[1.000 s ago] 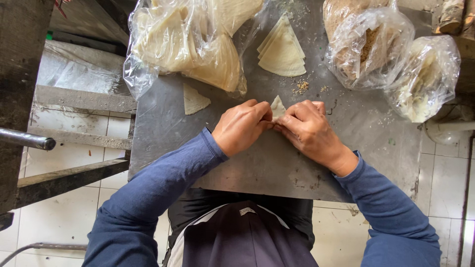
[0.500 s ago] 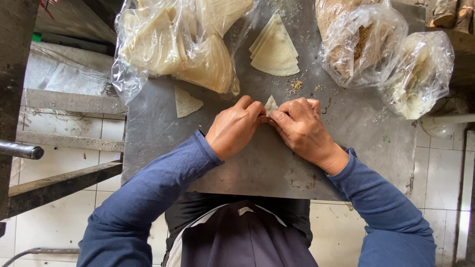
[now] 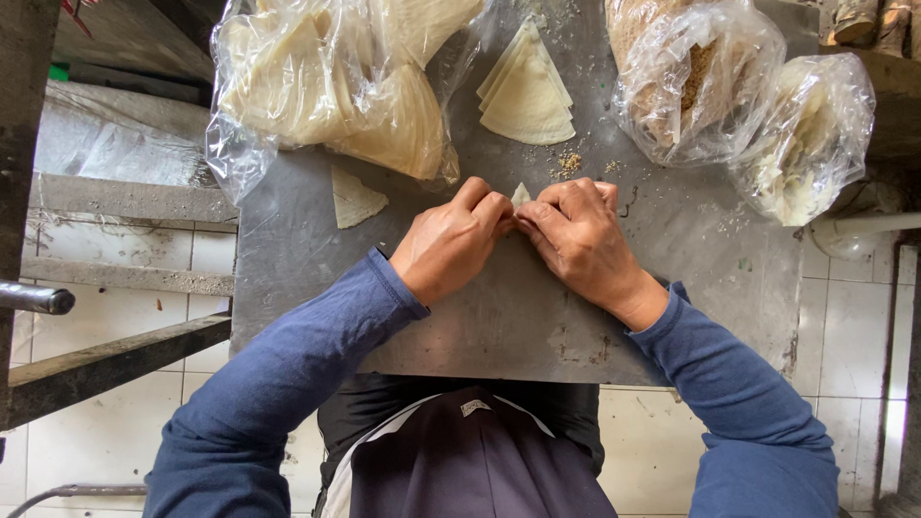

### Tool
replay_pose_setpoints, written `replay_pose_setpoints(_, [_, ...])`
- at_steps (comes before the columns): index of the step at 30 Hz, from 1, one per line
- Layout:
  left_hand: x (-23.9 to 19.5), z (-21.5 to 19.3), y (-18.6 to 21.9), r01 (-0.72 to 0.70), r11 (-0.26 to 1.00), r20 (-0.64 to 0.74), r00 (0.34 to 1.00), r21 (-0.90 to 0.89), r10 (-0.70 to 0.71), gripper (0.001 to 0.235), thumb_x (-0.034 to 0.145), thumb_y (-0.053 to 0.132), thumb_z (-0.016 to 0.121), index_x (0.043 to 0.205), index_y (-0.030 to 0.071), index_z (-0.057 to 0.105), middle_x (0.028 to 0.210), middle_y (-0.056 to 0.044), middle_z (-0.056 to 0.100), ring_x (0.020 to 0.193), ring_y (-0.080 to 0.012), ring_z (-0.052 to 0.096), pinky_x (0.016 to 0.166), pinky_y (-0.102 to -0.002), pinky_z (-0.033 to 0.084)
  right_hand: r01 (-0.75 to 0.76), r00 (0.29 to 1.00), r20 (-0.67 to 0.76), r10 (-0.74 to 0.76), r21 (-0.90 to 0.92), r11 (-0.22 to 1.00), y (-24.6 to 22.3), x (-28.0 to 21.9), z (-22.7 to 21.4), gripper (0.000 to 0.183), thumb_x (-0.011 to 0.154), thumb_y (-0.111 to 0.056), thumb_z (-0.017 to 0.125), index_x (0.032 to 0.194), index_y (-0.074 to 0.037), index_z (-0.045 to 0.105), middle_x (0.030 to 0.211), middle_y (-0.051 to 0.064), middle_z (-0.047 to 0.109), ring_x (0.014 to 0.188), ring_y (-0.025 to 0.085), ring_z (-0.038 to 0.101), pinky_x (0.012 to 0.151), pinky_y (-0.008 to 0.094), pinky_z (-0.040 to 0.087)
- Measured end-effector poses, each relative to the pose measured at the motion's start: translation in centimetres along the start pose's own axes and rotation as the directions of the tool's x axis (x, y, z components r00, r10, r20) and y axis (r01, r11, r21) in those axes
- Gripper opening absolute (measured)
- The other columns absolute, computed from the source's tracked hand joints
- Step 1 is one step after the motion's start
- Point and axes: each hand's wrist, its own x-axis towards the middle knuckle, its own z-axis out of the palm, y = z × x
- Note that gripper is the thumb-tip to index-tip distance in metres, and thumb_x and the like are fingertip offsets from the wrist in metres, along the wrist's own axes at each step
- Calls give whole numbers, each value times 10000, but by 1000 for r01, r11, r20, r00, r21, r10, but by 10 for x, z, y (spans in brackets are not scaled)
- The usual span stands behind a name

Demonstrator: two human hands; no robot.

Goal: The person folds triangular pastry wrappers, adds a granular filling, and seals them into small packets. They repeat this process multiple times, placing the finished pastries into a plastic bag.

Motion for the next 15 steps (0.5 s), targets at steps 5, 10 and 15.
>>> replay_pose_setpoints(5, [-1, 4, 3, 37, 990, -2, 999, 137, -37, 105, 947, 77, 612, 1049, 58, 595, 1031, -115, 562, 801, -319, 682, 652, -413, 572, 11, 1000, -3, -11, 49, 999, 1, 0, -4, 213, 944, -163, 769, 1125, -98, 678, 1059, 13, 652, 995, 209, 610, 933, 389, 361])
replay_pose_setpoints(10, [-2, 1, 5, -41, 973, 27, 999, 226, 36, 127, 938, 78, 621, 1054, 31, 599, 1010, -117, 539, 787, -271, 683, 641, -386, 576, 7, 1000, 0, -7, -10, 1000, 1, 2, -4, 149, 958, -173, 754, 1076, -135, 672, 1026, -3, 659, 976, 204, 614, 932, 395, 360])
replay_pose_setpoints(15, [-4, -7, 6, -158, 919, 66, 987, 360, 144, 131, 864, 62, 630, 987, 25, 606, 981, -94, 532, 835, -211, 671, 642, -330, 583, 15, 1000, 9, -15, -35, 999, -4, 1, -5, 109, 985, -154, 745, 1063, -115, 679, 1006, -8, 654, 950, 193, 606, 917, 380, 350])
